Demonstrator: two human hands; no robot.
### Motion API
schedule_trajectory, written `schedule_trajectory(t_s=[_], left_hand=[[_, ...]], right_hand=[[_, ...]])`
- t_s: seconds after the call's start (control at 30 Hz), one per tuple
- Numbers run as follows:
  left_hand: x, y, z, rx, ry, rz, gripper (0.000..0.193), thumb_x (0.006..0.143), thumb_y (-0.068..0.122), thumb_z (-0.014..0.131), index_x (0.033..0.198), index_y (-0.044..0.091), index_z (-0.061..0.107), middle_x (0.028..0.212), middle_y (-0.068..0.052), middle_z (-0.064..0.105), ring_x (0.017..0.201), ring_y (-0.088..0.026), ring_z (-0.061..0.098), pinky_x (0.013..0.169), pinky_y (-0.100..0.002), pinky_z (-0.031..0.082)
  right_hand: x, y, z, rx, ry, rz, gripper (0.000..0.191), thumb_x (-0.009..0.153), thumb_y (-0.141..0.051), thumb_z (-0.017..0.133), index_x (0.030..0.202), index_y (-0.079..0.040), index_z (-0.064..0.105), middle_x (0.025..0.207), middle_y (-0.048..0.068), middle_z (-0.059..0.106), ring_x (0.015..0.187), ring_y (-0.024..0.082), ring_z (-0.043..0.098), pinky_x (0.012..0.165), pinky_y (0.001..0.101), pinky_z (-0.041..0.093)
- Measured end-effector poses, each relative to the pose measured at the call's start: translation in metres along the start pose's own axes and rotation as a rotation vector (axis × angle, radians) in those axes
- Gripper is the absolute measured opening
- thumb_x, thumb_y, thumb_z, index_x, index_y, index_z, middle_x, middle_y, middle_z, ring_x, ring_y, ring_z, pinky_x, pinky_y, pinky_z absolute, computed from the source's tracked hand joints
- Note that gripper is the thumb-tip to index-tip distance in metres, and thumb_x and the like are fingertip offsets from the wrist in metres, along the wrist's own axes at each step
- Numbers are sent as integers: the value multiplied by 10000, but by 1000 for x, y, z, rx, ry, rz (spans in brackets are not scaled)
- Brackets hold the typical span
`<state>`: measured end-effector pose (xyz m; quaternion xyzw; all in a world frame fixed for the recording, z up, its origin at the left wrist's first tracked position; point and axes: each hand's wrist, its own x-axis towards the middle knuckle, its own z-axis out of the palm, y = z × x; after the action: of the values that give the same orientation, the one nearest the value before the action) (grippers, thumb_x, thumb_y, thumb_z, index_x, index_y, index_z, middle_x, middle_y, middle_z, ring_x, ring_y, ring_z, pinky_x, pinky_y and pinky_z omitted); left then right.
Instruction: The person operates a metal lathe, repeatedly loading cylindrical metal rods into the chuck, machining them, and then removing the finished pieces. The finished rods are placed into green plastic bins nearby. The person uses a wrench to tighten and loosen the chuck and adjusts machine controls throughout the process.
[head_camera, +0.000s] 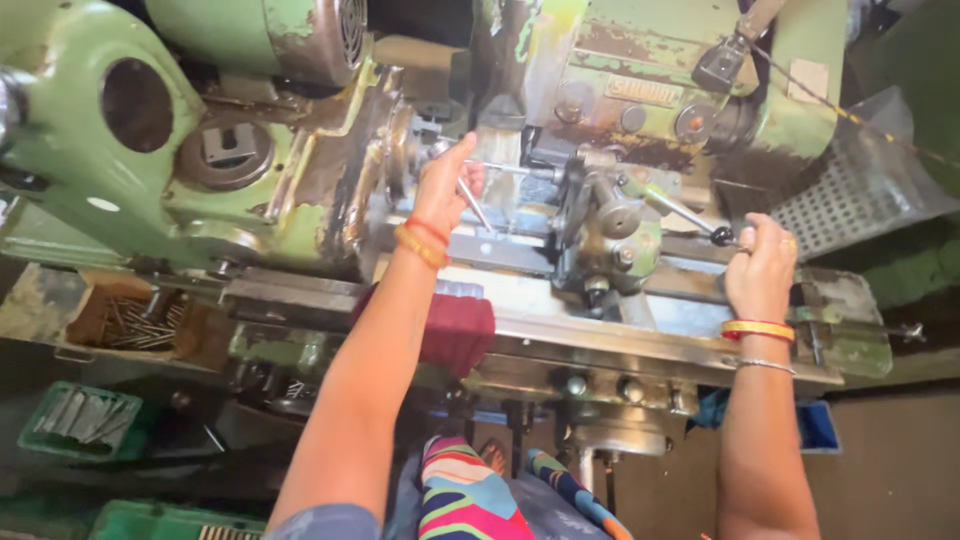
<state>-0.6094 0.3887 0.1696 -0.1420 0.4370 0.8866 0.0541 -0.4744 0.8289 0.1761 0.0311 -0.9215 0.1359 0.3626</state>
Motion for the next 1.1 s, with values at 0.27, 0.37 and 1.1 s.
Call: schedule_trajectory(t_s=[0.27, 0.37, 1.1], left_hand=[[86, -73, 15, 295, 428, 105, 324, 808, 253, 715, 894, -59, 726, 836, -154, 713, 758, -268, 620, 695, -470, 501], [92, -82, 27, 408, 503, 193, 373, 799, 294, 764, 922, -59, 770, 871, -123, 737, 799, -221, 653, 772, -406, 511], [132, -105, 47, 27, 637, 151, 326, 843, 294, 791, 865, -30, 759, 838, -117, 682, 707, -218, 581, 663, -387, 488]], right_hand=[[14, 59, 64, 150, -228, -25, 245, 982, -62, 537, 1192, -14, 652, 1149, 293, 628, 1132, 473, 571, 1001, 525, 458], [16, 78, 72, 171, -289, 58, 218, 1010, -93, 527, 1165, -5, 652, 1115, 296, 640, 1109, 478, 585, 980, 530, 461], [40, 77, 78, -39, -412, 290, 273, 1024, -230, 527, 1154, -42, 676, 1059, 337, 671, 1043, 526, 626, 896, 595, 487]])
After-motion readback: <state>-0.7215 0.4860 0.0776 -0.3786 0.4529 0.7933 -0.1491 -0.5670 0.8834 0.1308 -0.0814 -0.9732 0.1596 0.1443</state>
